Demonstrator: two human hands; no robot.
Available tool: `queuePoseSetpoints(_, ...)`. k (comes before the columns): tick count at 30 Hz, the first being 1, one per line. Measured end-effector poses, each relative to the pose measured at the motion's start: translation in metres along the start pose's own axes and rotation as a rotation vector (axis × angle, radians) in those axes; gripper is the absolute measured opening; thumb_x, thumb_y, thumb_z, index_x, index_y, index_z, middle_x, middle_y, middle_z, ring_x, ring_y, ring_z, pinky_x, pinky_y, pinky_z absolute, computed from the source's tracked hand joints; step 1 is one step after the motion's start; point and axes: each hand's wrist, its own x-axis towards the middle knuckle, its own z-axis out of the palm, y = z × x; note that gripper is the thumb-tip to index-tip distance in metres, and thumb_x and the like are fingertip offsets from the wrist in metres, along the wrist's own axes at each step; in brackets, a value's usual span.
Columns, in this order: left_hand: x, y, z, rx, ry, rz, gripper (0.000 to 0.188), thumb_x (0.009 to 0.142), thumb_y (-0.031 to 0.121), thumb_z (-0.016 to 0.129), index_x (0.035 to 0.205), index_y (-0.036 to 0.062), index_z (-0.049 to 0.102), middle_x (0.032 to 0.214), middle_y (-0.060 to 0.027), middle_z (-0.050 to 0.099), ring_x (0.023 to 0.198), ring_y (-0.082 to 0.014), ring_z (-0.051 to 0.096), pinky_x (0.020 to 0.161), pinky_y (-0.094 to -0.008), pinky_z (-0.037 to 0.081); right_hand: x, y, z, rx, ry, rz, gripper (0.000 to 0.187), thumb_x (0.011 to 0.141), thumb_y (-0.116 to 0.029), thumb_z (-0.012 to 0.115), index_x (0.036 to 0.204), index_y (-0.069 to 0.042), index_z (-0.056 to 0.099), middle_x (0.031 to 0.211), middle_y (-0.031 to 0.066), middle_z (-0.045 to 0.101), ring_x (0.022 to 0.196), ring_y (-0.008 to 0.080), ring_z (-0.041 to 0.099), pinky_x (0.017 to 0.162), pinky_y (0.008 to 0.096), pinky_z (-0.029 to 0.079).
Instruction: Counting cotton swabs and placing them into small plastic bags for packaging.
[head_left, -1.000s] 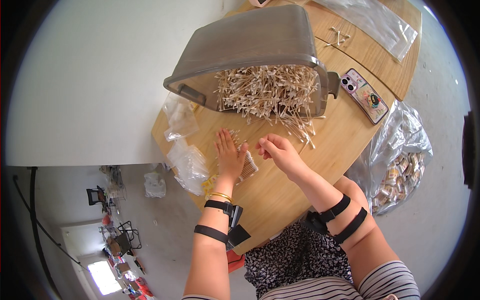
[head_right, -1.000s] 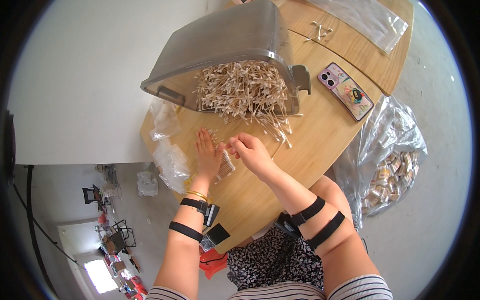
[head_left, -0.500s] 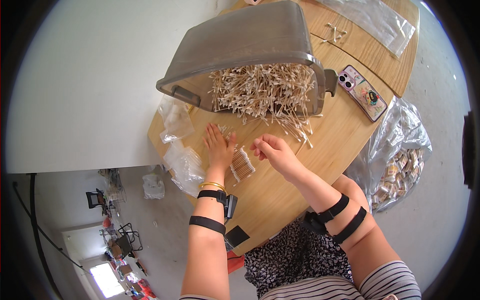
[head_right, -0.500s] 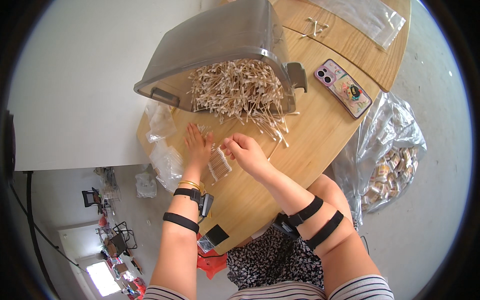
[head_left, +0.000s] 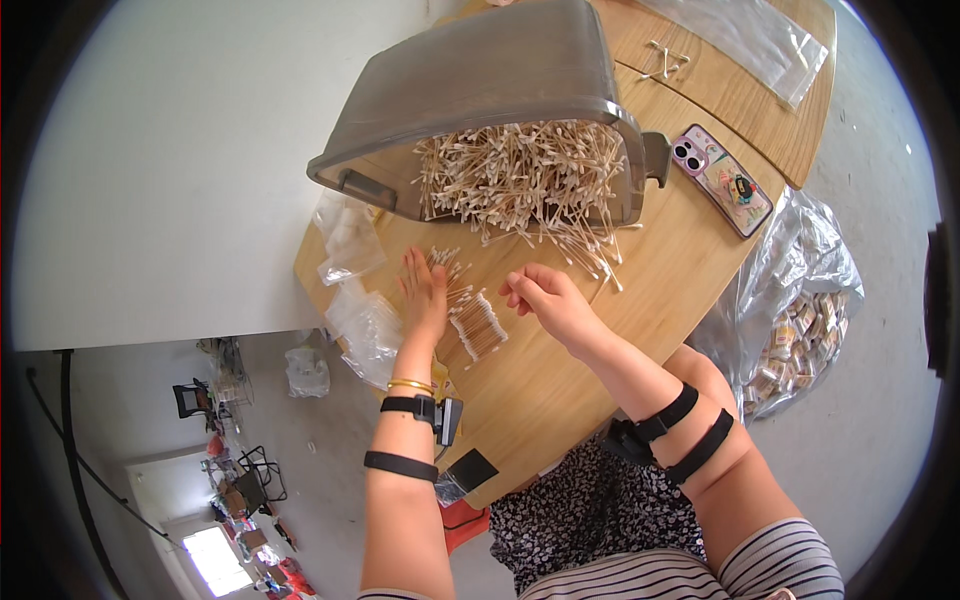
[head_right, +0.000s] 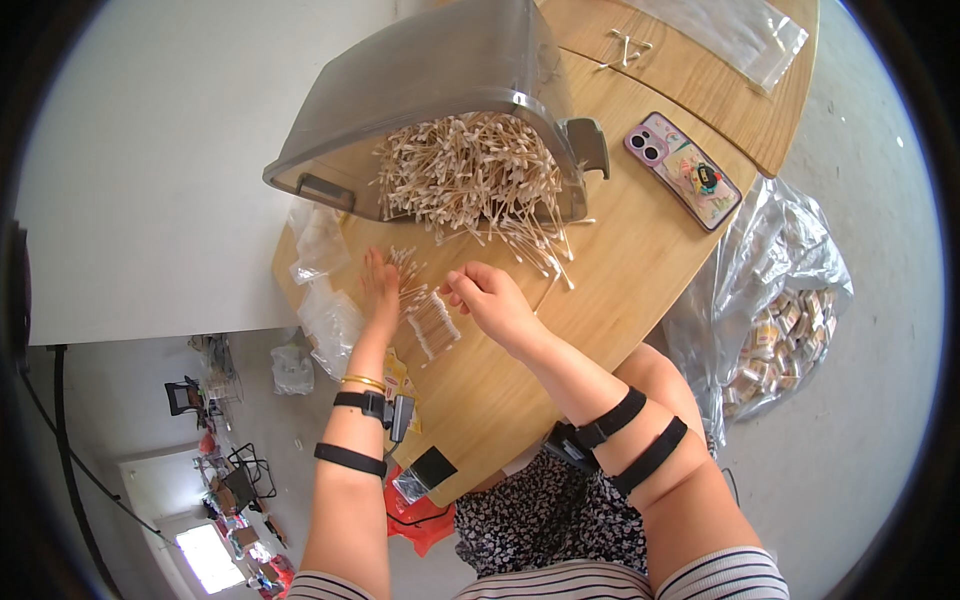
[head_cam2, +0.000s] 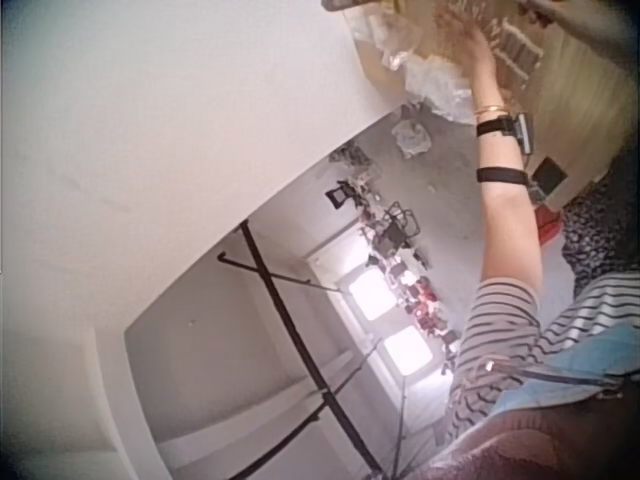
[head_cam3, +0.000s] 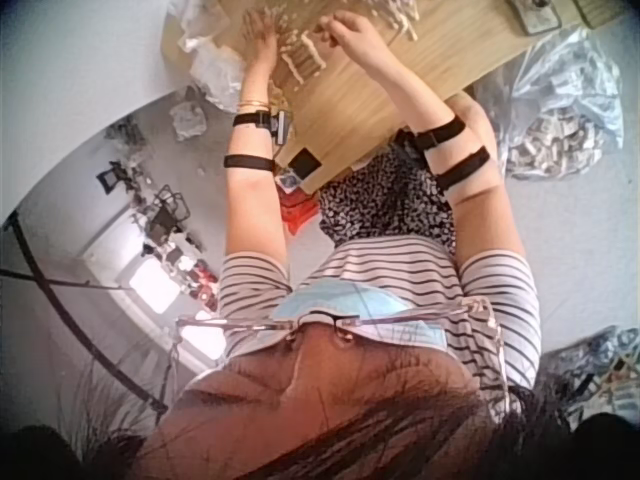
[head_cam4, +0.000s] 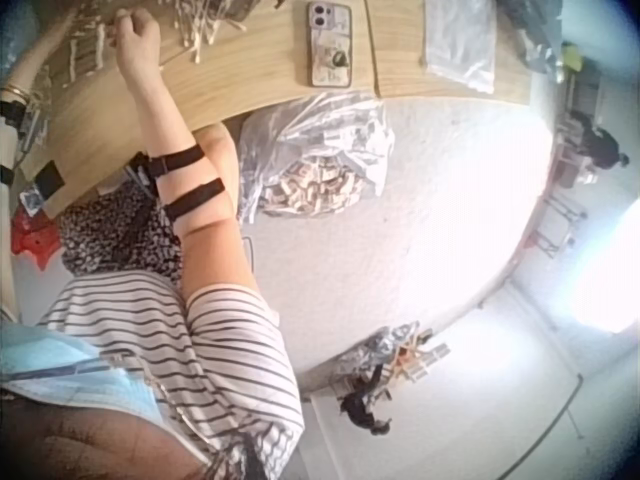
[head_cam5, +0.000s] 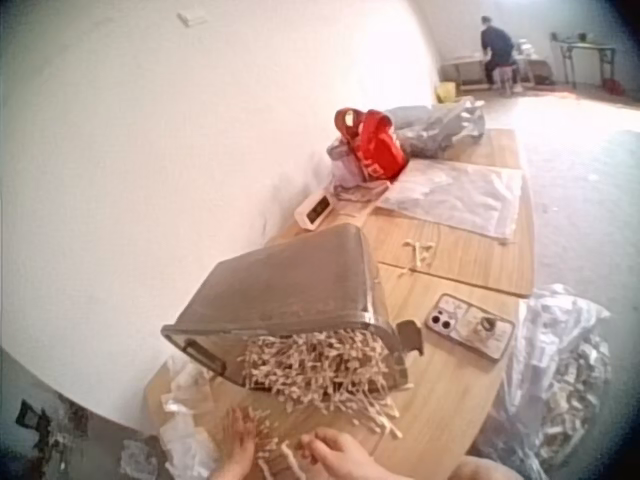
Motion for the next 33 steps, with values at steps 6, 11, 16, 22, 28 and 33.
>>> queuePoseSetpoints(6,-0.032,0.014,0.026,0.437,0.035,0.203,0.086,0.102,0.055,0.033,0.153,-0.0097,0.009,0.160,-0.0289,0.010,0.151,-0.0403,0.005,0.121,-0.0524,0.001,-0.002,-0.002,0.003,-0.038,-0.043,0.048,0.027,0.103,-0.025,0.050,0.099,-0.002,0.064,0.080,-0.0022,0.059,0.079,0.0082,0.053,0.076,0.0239,0.046)
queuePoseSetpoints(11,-0.021,0.019,0.027,0.353,0.073,0.146,0.085,0.102,0.053,0.035,0.152,-0.0103,0.009,0.160,-0.0302,0.010,0.150,-0.0421,0.006,0.120,-0.0525,0.002,0.003,0.012,0.005,-0.008,-0.021,-0.007,0.029,0.100,-0.026,0.053,0.096,-0.001,0.066,0.079,0.0012,0.062,0.074,0.0095,0.056,0.070,0.0258,0.048)
queuePoseSetpoints(16,-0.024,0.007,0.018,-0.019,0.052,0.161,0.083,0.102,0.053,0.035,0.154,-0.0061,0.008,0.161,-0.0278,0.009,0.151,-0.0398,0.005,0.121,-0.0500,0.004,0.000,0.002,0.006,-0.016,-0.037,0.022,0.027,0.101,-0.025,0.051,0.096,-0.002,0.065,0.079,-0.0007,0.061,0.076,0.0086,0.054,0.074,0.0249,0.047)
queuePoseSetpoints(22,-0.059,-0.010,0.008,-0.367,0.375,-0.105,0.087,0.101,0.061,0.031,0.156,-0.0023,0.008,0.163,-0.0219,0.008,0.152,-0.0338,0.005,0.122,-0.0443,0.005,-0.001,-0.001,0.005,-0.033,-0.050,0.052,0.027,0.103,-0.025,0.050,0.097,-0.003,0.063,0.081,-0.0018,0.060,0.079,0.0082,0.053,0.077,0.0242,0.046)
queuePoseSetpoints(28,-0.085,0.005,0.009,-0.686,0.361,-0.262,0.091,0.098,0.069,0.025,0.156,-0.0001,0.010,0.165,-0.0161,0.008,0.152,-0.0286,0.005,0.123,-0.0410,0.007,0.000,0.003,0.003,-0.038,-0.048,0.064,0.027,0.103,-0.026,0.050,0.097,-0.002,0.063,0.083,-0.0012,0.060,0.079,0.0082,0.053,0.077,0.0244,0.046)
queuePoseSetpoints(33,-0.075,-0.019,0.023,-0.732,0.439,-0.257,0.089,0.100,0.066,0.022,0.156,-0.0016,0.011,0.164,-0.0165,0.010,0.152,-0.0278,0.007,0.123,-0.0391,0.007,0.001,0.009,0.009,-0.051,-0.058,0.066,0.028,0.103,-0.026,0.049,0.100,-0.002,0.064,0.089,0.0004,0.063,0.087,0.0109,0.055,0.084,0.0271,0.046)
